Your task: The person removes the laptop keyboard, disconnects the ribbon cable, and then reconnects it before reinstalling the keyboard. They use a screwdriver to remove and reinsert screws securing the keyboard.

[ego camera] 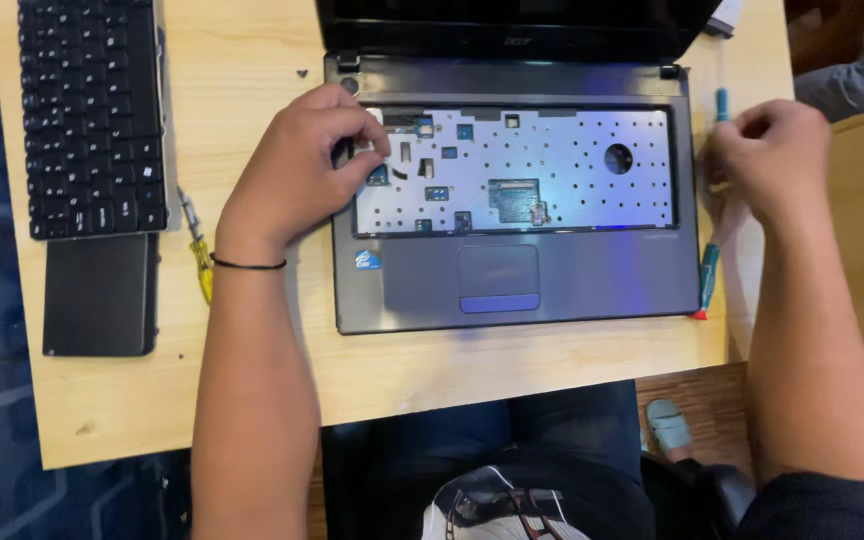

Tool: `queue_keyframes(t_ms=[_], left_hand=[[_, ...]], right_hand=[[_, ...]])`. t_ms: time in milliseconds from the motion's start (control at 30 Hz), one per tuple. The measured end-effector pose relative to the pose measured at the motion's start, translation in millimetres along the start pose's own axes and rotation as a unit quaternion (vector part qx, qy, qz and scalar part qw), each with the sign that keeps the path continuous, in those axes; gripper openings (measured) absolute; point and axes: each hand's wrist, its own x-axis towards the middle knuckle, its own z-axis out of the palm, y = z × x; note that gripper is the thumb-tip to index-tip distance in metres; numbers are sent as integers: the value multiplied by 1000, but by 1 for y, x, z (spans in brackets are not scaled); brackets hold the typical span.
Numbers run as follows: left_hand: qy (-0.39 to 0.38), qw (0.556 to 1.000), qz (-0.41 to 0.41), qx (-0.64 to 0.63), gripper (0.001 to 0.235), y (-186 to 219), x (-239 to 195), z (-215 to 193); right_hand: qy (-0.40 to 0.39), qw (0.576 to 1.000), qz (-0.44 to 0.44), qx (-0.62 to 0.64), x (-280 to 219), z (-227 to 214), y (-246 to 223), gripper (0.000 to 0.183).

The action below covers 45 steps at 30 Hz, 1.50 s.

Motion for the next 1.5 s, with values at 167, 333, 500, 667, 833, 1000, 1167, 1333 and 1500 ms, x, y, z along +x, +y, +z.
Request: queue_keyframes(t_ms=[167,333,500,667,833,1000,1167,1333,1500], left_hand=[[-24,999,-24,-26,22,-4,-1,-4],[14,1000,0,19,11,-10,-1,4],[31,999,-40,0,11,-10,1,2],[19,996,-83,0,10,-12,2,1],[28,994,-107,-11,9,-18,4,3],[20,991,-125,-34,7,-20,5,3],[17,992,-121,-34,7,-23,6,4],[18,992,-122,-37,7,-23,6,4],[13,991,-122,-50,6,-24,6,4]], right_hand=[[60,979,-93,169,-20,-22,19,6],[-95,929,-153,322,-52,-21,-47,21],[-143,855,-185,462,-70,31,-163,23],[-141,869,-218,421,-61,76,-196,20],[-126,868,-268,400,-65,88,-205,22],[-114,878,-276,375,-68,94,-210,28],[-117,882,-235,392,-64,99,-211,23],[-141,881,-168,419,-58,105,-211,19],[-184,845,-44,500,-46,118,-201,18]])
